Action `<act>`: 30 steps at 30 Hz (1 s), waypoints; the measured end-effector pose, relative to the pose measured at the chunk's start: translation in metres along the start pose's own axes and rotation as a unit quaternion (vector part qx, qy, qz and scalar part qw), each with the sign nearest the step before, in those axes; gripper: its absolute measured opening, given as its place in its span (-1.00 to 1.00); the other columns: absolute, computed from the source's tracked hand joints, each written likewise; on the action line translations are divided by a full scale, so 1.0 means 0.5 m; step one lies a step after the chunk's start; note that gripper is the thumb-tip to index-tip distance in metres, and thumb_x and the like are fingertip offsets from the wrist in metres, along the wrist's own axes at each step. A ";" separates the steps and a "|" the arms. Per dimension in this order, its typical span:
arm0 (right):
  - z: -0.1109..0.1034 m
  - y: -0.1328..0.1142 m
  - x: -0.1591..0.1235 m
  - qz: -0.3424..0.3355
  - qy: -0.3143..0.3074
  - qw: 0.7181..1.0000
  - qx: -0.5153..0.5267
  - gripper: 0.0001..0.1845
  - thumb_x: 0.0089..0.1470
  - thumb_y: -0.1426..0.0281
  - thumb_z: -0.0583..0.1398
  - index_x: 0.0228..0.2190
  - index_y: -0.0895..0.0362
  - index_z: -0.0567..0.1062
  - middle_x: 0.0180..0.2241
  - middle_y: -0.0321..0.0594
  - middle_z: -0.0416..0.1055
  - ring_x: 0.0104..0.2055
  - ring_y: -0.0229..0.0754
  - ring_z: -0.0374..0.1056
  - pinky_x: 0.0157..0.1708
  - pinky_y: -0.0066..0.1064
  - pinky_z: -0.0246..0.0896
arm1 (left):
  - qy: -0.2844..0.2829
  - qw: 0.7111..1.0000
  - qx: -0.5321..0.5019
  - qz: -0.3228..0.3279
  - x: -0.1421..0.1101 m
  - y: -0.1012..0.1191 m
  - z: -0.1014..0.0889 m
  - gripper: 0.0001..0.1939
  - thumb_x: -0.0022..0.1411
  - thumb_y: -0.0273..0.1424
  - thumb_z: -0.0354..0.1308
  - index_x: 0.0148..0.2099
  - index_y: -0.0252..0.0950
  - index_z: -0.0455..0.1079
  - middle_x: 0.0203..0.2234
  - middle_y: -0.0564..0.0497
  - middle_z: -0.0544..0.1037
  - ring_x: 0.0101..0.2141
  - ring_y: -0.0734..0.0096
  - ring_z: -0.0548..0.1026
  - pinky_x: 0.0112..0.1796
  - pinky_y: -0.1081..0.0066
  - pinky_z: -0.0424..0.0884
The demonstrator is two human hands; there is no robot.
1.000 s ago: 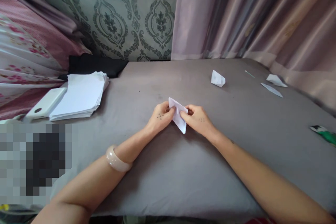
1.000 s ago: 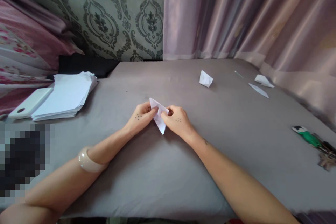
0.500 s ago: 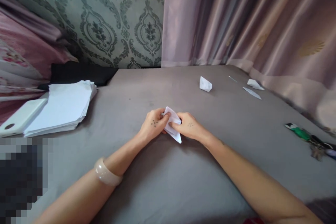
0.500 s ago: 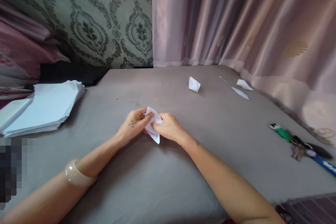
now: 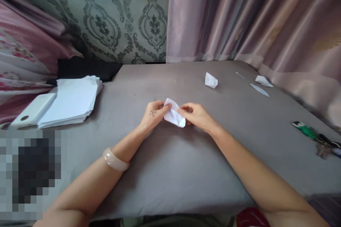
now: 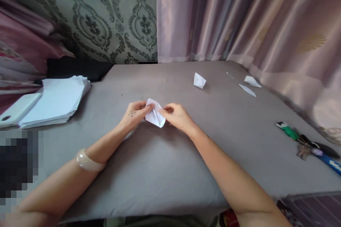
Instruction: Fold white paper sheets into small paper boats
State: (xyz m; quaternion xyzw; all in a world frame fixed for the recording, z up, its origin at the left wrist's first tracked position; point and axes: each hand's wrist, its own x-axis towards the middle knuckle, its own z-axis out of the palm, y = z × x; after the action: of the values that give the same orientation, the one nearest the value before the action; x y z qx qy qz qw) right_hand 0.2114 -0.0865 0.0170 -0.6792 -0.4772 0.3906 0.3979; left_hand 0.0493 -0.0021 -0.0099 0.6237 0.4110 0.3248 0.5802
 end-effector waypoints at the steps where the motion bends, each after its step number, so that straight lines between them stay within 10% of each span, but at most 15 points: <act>1: -0.003 -0.008 -0.005 -0.057 0.070 0.995 -0.041 -0.72 0.08 0.19 0.23 -0.29 0.15 0.52 -0.35 -0.18 0.52 -0.44 -0.28 0.38 -0.39 -0.42 0.28 | 0.018 0.999 0.019 0.018 0.002 -0.004 -0.003 -0.73 0.11 -0.23 0.19 -0.39 -0.39 0.44 -0.62 0.05 0.43 -0.62 0.53 0.33 -0.59 0.54 0.15; 3: -0.008 -0.024 -0.022 -0.171 0.139 0.970 -0.100 -0.73 0.13 0.17 0.19 -0.34 0.12 0.53 -0.32 -0.22 0.51 -0.50 -0.33 0.31 -0.39 -0.43 0.25 | 0.041 0.997 0.054 0.039 0.005 -0.010 -0.011 -0.72 0.12 -0.22 0.17 -0.41 -0.37 0.42 -0.63 0.07 0.40 -0.62 0.55 0.29 -0.60 0.54 0.10; 7: -0.006 -0.025 -0.064 -0.298 0.016 0.927 -0.227 -0.81 0.11 0.23 0.24 -0.27 0.06 0.53 -0.24 -0.27 0.51 -0.49 -0.33 0.32 -0.41 -0.43 0.23 | 0.064 0.992 0.099 0.047 0.016 -0.003 -0.016 -0.73 0.11 -0.24 0.16 -0.48 -0.36 0.39 -0.67 0.10 0.34 -0.62 0.55 0.27 -0.61 0.55 0.06; 21: -0.076 0.061 -0.132 -0.401 0.086 0.759 -0.506 -0.62 0.23 0.64 -0.07 -0.25 0.17 0.51 0.00 -0.06 0.45 -0.26 -0.19 0.43 -0.32 -0.34 0.33 | 0.020 0.993 -0.086 -0.082 0.038 0.032 0.153 -0.63 0.22 -0.20 0.18 -0.47 -0.41 0.40 -0.66 0.04 0.40 -0.61 0.49 0.40 -0.54 0.48 0.41; 30: -0.074 0.060 -0.124 -0.364 0.023 0.781 -0.507 -0.62 0.20 0.65 -0.06 -0.31 0.15 0.51 -0.33 -0.13 0.47 -0.34 -0.19 0.34 -0.38 -0.36 0.22 | -0.023 0.991 -0.089 -0.094 0.049 0.015 0.144 -0.57 0.16 -0.06 0.21 -0.39 -0.40 0.41 -0.58 -0.02 0.46 -0.52 0.40 0.49 -0.50 0.44 0.48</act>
State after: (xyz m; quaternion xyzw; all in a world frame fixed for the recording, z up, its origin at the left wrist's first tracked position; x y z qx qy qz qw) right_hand 0.2406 -0.1590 0.0128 -0.5671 -0.8090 -0.0973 0.1200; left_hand 0.1250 -0.0132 -0.0123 0.5358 0.4240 0.2890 0.6706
